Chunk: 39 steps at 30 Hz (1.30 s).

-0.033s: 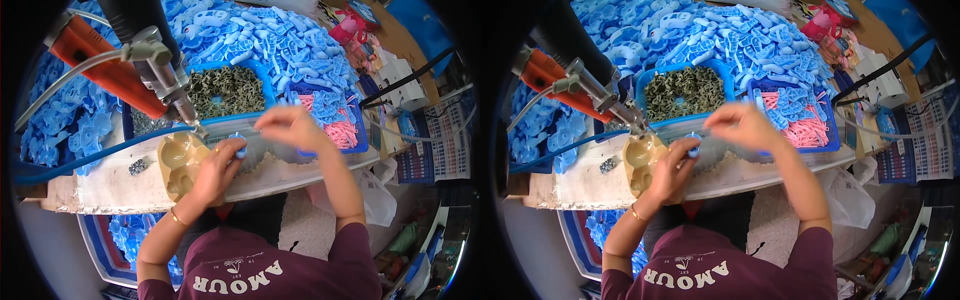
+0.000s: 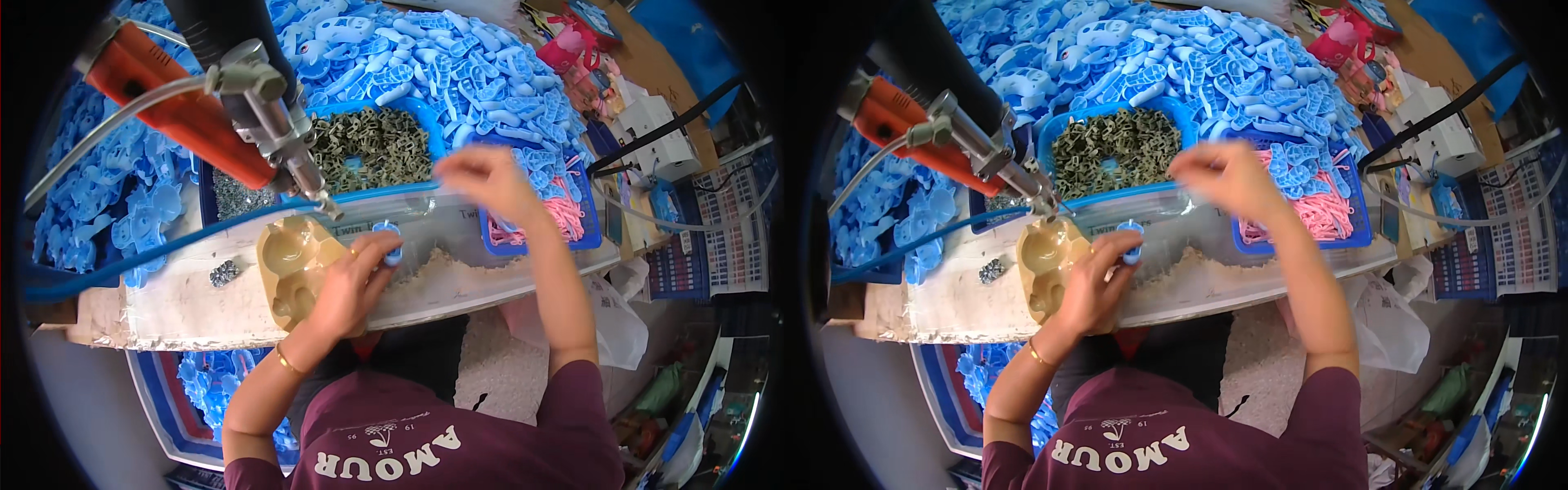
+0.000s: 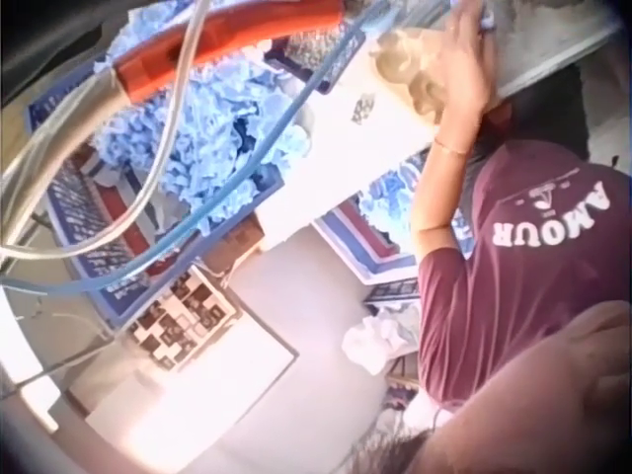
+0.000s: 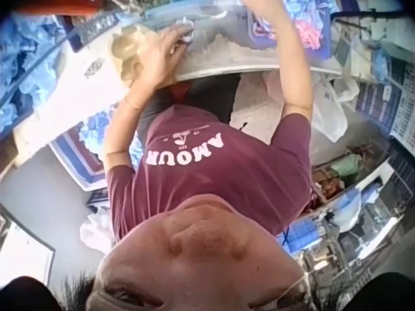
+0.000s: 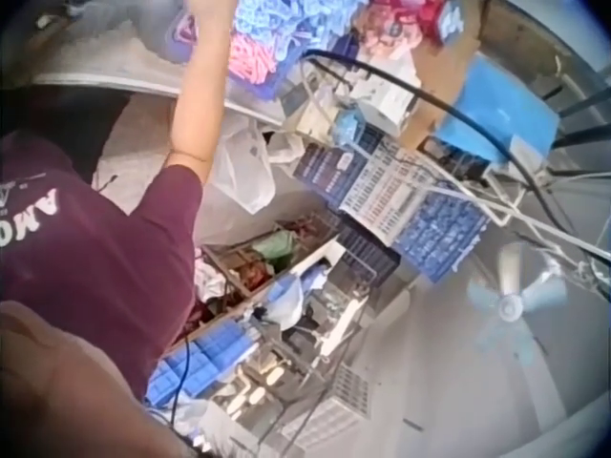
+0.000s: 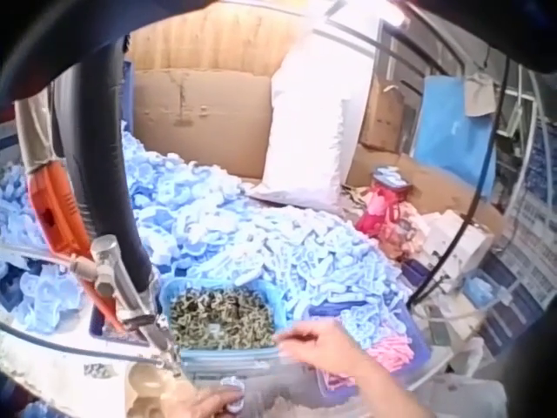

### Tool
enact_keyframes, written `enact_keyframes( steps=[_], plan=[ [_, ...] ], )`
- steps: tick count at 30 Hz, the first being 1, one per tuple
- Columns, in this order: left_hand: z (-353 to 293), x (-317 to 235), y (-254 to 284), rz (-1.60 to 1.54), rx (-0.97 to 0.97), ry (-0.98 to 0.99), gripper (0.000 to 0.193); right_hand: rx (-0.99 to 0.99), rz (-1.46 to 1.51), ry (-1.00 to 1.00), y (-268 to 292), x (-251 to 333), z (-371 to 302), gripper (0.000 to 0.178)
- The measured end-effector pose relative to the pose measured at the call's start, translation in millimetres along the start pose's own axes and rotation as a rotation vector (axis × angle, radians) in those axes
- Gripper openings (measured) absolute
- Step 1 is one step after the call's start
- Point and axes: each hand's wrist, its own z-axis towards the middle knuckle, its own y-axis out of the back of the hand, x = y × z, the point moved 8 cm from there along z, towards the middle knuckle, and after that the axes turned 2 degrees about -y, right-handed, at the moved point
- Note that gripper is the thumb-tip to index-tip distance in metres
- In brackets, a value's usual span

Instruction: Assembling plastic toy parts at a factory workbench using a pneumatic tool.

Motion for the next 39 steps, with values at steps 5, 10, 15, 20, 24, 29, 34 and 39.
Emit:
enact_keyframes(
  steps=[5,10,15,20,24,29,34,39],
  plan=[
    [-20,-35,12,0.174,0.059,-0.152,0.037,-0.697,-0.952,0.34,144,-24,71,0.021],
    [-47,-43,41,0.181,0.001,-0.11,0.04,-0.673,-1.077,0.538,139,-19,122,0.026],
    [-78,-41,62,0.422,0.012,-0.144,0.042,-0.646,-1.119,0.291,149,-30,144,0.028],
    [-95,-23,52,0.583,-0.02,-0.19,0.045,-0.673,-0.589,0.382,148,1,112,0.034],
    [-93,-19,28,0.566,0.044,-0.203,0.046,-0.359,-0.264,0.389,57,24,75,0.027],
    [-97,-17,26,0.559,0.062,-0.216,0.04,-0.043,-0.224,0.273,-42,41,21,0.024],
    [-102,-19,24,0.589,0.007,-0.203,0.036,0.199,-0.127,0.201,-126,43,-10,0.023],
    [-138,-32,35,0.589,-0.059,-0.34,0.036,0.21,-0.186,0.275,-186,39,-20,0.022]
  ],
)
